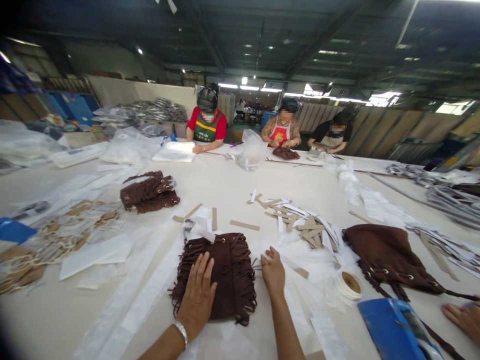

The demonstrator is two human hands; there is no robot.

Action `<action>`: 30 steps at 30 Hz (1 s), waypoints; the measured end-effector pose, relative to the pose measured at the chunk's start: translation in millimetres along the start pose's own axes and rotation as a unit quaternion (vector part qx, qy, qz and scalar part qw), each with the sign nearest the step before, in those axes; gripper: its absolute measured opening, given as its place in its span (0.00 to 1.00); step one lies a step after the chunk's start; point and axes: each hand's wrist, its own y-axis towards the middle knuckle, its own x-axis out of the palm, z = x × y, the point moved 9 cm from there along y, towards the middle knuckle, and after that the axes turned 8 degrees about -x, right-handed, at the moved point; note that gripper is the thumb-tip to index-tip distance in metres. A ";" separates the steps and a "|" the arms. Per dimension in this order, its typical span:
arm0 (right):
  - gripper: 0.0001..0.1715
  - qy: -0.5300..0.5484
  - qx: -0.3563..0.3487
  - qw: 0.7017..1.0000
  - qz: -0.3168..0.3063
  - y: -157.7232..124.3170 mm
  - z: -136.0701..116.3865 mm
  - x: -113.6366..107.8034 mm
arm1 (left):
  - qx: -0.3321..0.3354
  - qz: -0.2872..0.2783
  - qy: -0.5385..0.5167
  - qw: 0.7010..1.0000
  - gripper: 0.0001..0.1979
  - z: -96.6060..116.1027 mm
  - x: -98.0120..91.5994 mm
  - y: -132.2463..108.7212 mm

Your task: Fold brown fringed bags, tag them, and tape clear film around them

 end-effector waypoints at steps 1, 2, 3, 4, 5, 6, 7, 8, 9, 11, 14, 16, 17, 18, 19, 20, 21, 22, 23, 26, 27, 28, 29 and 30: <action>0.37 0.023 -0.010 0.999 -0.046 -8.5 9.9 -3.8 | 0.003 -0.009 0.011 1.000 0.31 0.4 1.7 0.1; 0.38 0.060 -0.023 0.992 -0.111 -20.4 18.6 -5.4 | 0.007 -0.019 0.021 1.000 0.30 0.5 3.5 0.2; 0.41 0.110 -0.031 0.976 -0.188 -35.7 26.5 -6.0 | 0.011 -0.027 0.028 0.999 0.29 0.4 5.3 0.2; 0.43 0.157 -0.026 0.951 -0.263 -52.6 34.3 -8.0 | 0.014 -0.034 0.032 0.999 0.29 0.2 6.9 0.1; 0.43 0.189 -0.009 0.931 -0.313 -66.5 41.9 -14.5 | 0.015 -0.039 0.034 0.999 0.28 -0.4 8.3 0.0; 0.42 0.192 0.012 0.928 -0.319 -72.9 49.2 -26.0 | 0.015 -0.043 0.035 0.998 0.28 -0.8 9.4 -0.1; 0.40 0.167 0.025 0.943 -0.286 -71.5 53.0 -40.8 | 0.014 -0.048 0.037 0.998 0.28 -1.0 10.3 -0.2; 0.37 0.116 0.023 0.968 -0.222 -64.0 49.9 -57.3 | 0.012 -0.053 0.040 0.998 0.28 -1.0 10.9 -0.1; 0.34 0.052 0.001 0.988 -0.143 -54.1 36.0 -72.2 | 0.010 -0.060 0.044 0.997 0.27 -0.5 11.1 0.4; 0.29 -0.070 -0.102 0.992 -0.002 -37.5 -24.1 -80.8 | 0.005 -0.070 0.054 0.996 0.27 1.7 9.1 3.2; 0.24 -0.106 -0.318 0.940 0.055 -27.0 -136.3 -26.8 | 0.022 -0.086 0.064 0.994 0.28 8.7 2.1 11.7; 0.21 -0.148 -0.391 0.906 0.066 -19.5 -175.4 20.5 | 0.046 -0.105 0.058 0.992 0.31 12.3 -0.1 17.4; 0.20 -0.179 -0.393 0.899 0.073 -12.3 -178.8 41.1 | 0.053 -0.116 0.052 0.990 0.33 11.7 0.4 19.4; 0.19 -0.213 -0.380 0.897 0.074 -3.6 -173.4 59.6 | 0.055 -0.127 0.044 0.989 0.34 9.0 2.2 20.6; 0.18 -0.246 -0.357 0.898 0.072 5.8 -161.1 74.4 | 0.050 -0.137 0.038 0.989 0.35 4.4 5.1 20.9; 0.18 -0.275 -0.331 0.900 0.067 14.6 -145.4 85.5 | 0.041 -0.145 0.032 0.988 0.35 -1.4 8.8 20.5; 0.18 -0.299 -0.309 0.901 0.061 21.8 -129.7 93.3 | 0.029 -0.150 0.029 0.988 0.35 -7.6 12.7 19.3; 0.19 -0.316 -0.296 0.900 0.056 27.0 -116.8 98.4 | 0.018 -0.154 0.027 0.988 0.35 -13.3 16.7 17.7; 0.20 -0.328 -0.291 0.897 0.055 30.3 -108.0 101.1 | 0.011 -0.157 0.026 0.987 0.35 -17.7 20.3 16.0; 0.21 -0.348 -0.301 0.887 0.047 32.4 -104.5 103.6 | 0.002 -0.159 0.022 0.987 0.34 -23.1 26.0 12.7; 0.22 -0.353 -0.300 0.885 0.039 32.3 -107.2 103.8 | 0.001 -0.159 0.019 0.987 0.34 -23.0 25.8 12.7; 0.24 -0.360 -0.293 0.885 0.026 32.2 -110.0 104.1 | 0.000 -0.158 0.015 0.987 0.34 -22.6 24.5 13.1; 0.25 -0.366 -0.283 0.887 0.005 32.3 -111.9 105.0 | -0.003 -0.157 0.011 0.988 0.34 -22.3 22.4 13.7; 0.27 -0.371 -0.270 0.888 -0.022 32.5 -113.0 106.6 | -0.007 -0.156 0.007 0.988 0.33 -22.0 20.0 14.2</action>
